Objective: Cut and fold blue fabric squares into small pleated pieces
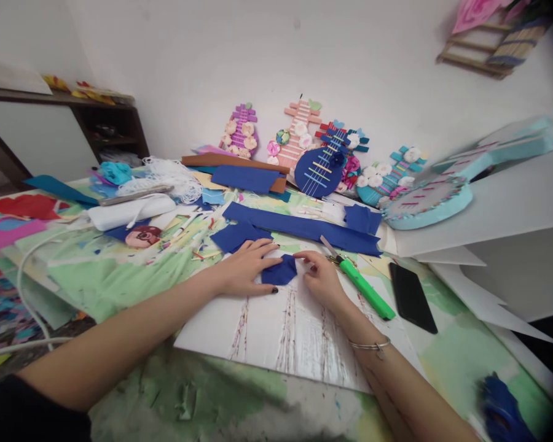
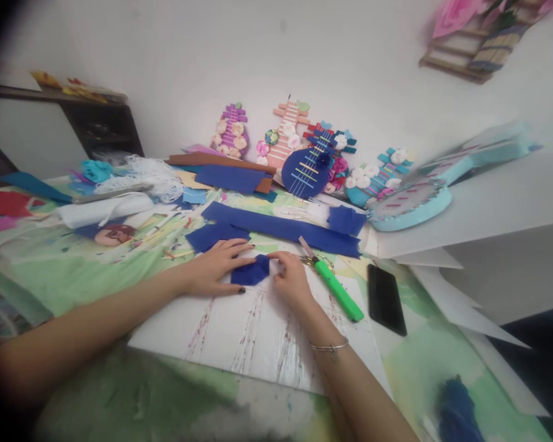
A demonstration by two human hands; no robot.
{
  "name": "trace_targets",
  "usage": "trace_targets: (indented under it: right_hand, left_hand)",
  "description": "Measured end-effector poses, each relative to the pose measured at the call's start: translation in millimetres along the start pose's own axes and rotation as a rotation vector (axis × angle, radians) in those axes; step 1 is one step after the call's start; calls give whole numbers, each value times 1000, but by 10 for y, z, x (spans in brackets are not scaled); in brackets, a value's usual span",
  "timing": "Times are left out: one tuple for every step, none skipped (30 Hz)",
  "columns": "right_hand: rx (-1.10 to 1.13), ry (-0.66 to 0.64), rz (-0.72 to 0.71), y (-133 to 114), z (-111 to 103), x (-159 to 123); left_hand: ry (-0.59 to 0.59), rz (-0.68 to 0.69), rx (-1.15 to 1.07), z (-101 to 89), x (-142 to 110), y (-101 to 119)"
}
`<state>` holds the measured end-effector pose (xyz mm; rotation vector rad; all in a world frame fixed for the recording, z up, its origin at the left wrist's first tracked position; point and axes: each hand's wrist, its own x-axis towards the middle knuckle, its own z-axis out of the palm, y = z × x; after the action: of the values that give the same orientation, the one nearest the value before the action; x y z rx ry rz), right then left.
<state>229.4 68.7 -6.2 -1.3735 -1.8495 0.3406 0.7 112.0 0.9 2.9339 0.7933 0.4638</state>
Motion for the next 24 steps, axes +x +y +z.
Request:
trace_targets:
  right_hand:
    - [-34, -20, -35, 1, 0, 1]
    - [-47, -43, -66, -3, 3, 1]
    - [-52, -61, -90, -8, 8, 0]
    - [-57, -73, -103, -15, 14, -1]
    - [-61, -80, -106, -21, 20, -2]
    - [-67, -81, -102, -25, 26, -3]
    - [-72, -79, -95, -27, 29, -4]
    - [-75, -74, -87, -27, 31, -4]
    - [-74, -66, -79, -26, 32, -4]
    - [-69, -58, -70, -24, 31, -3]
    - [-61, -51, -62, -22, 29, -1]
    - [-52, -46, -54, -19, 28, 1]
    - [-42, -42, -48, -16, 26, 3]
    - [-36, -39, -44, -13, 25, 5]
    - [-31, -39, -42, -10, 24, 7]
    - [-27, -41, -42, -9, 22, 8]
    - [-23, -42, -44, -9, 21, 9]
    - [-20, -44, -46, -12, 18, 9]
    - [-18, -46, -47, -18, 13, 9]
    - [-16, -53, -50, -28, 9, 8]
    - [-14, -66, -56, -41, 4, 6]
    - [-13, -81, -65, -56, -1, 3]
    - [-15, -96, -76, -70, -3, 0]
    - [-20, -108, -89, -83, -4, -3]
  left_hand:
    - [-5, -3, -4, 2, 1, -2]
    - [-14, -3, -7, 2, 2, -3]
    - [-24, -4, -9, 0, 4, -1]
    - [-37, -3, -9, -4, 5, 2]
    - [-52, 1, -9, -11, 6, 8]
    - [-63, 4, -10, -19, 7, 15]
    - [-67, 7, -12, -30, 8, 25]
    - [-59, 10, -16, -42, 10, 36]
    - [-40, 13, -23, -54, 11, 48]
    - [-9, 18, -32, -66, 13, 60]
    - [30, 25, -42, -75, 16, 72]
    - [71, 32, -53, -82, 19, 83]
    - [102, 38, -63, -84, 22, 90]
    - [124, 42, -71, -81, 25, 93]
    - [135, 45, -76, -72, 28, 91]
    - [142, 49, -76, -58, 31, 84]
    - [147, 57, -73, -39, 34, 72]
    - [159, 67, -69, -19, 37, 56]
    - [178, 78, -64, 2, 41, 38]
    - [200, 84, -65, 23, 45, 20]
    - [221, 81, -72, 41, 49, 4]
    - [241, 70, -86, 57, 53, -9]
    - [262, 53, -103, 71, 57, -19]
    - [283, 32, -122, 82, 61, -26]
